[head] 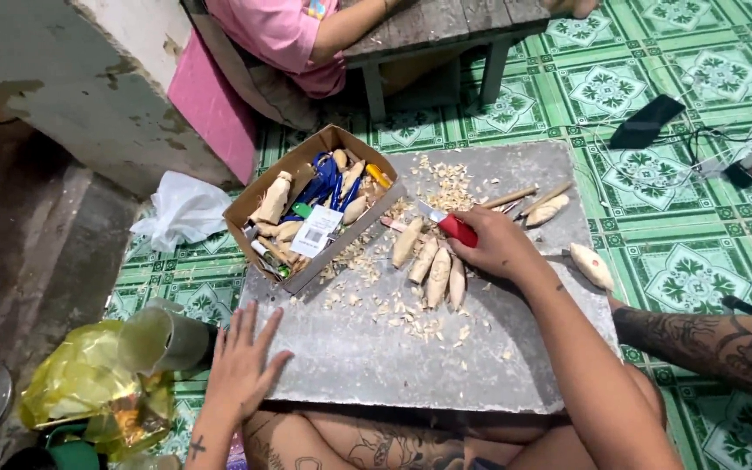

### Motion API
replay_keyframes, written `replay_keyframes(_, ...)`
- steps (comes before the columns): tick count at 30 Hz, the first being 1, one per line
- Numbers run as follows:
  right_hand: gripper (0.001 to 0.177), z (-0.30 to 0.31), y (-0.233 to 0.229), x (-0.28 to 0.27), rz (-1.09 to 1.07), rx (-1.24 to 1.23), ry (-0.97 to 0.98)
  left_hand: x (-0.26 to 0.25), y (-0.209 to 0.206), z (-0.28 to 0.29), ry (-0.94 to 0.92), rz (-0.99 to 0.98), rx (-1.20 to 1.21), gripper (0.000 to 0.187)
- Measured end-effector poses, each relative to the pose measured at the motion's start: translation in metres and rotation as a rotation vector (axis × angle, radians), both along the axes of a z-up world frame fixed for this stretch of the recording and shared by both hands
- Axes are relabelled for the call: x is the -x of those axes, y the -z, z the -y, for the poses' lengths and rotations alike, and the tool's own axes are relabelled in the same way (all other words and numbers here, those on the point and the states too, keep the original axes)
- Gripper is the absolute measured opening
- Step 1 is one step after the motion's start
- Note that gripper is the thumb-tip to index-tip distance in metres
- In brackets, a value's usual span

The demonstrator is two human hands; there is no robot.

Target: A person is carving a wooden fishing lure using a utility knife, removing small shavings of wood to shape the object.

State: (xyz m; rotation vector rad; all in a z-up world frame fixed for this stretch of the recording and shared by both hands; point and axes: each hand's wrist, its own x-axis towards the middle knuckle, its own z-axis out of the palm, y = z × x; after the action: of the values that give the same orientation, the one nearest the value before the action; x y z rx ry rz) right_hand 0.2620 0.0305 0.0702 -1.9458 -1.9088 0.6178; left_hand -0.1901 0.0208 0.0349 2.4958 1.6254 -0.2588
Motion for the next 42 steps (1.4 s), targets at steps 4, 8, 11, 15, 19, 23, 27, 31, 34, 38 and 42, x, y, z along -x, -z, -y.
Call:
replay_keyframes(4, 0.042, 0.001, -0.001, 0.0, -0.004, -0.003, -0.018, 0.001, -0.02, -0.01, -0.224, 0.056, 0.13, 0.083)
replay_keyframes(8, 0.044, 0.001, -0.002, 0.0, -0.017, -0.011, -0.023, 0.0, -0.036, -0.021, -0.432, -0.014, 0.088, 0.077)
replay_keyframes(11, 0.043, 0.001, -0.002, -0.001, -0.019, -0.005, -0.02, 0.028, 0.007, -0.034, -0.325, -0.125, -0.328, 0.036)
replay_keyframes(15, 0.043, 0.002, -0.003, 0.001, -0.005, 0.015, -0.018, 0.014, -0.001, -0.03, -0.219, -0.015, -0.509, 0.049)
replay_keyframes(19, 0.039, 0.003, -0.006, 0.002, -0.002, 0.042, -0.019, -0.002, -0.009, -0.012, -0.141, 0.042, -0.626, 0.014)
replay_keyframes(23, 0.039, 0.001, -0.006, 0.001, 0.006, 0.026, -0.046, -0.046, -0.038, 0.017, -0.166, 0.055, -0.406, 0.026)
replay_keyframes(27, 0.03, 0.004, -0.006, 0.003, 0.004, 0.008, -0.043, -0.102, -0.042, 0.032, -0.07, 0.251, -0.209, 0.028)
replay_keyframes(31, 0.031, 0.003, -0.007, 0.003, 0.013, 0.023, -0.033, -0.157, -0.033, 0.028, 0.139, 0.373, -0.235, 0.021)
replay_keyframes(34, 0.038, 0.007, -0.006, 0.003, -0.017, -0.016, -0.016, -0.193, -0.013, 0.016, 0.227, 0.39, -0.325, 0.014)
replay_keyframes(38, 0.05, 0.012, -0.023, 0.01, -0.047, -0.011, 0.016, -0.23, 0.0, -0.006, 0.353, 0.327, -0.375, 0.033)
replay_keyframes(42, 0.051, 0.012, -0.019, 0.008, -0.025, 0.01, 0.02, -0.245, 0.004, -0.012, 0.364, 0.259, -0.436, 0.028)
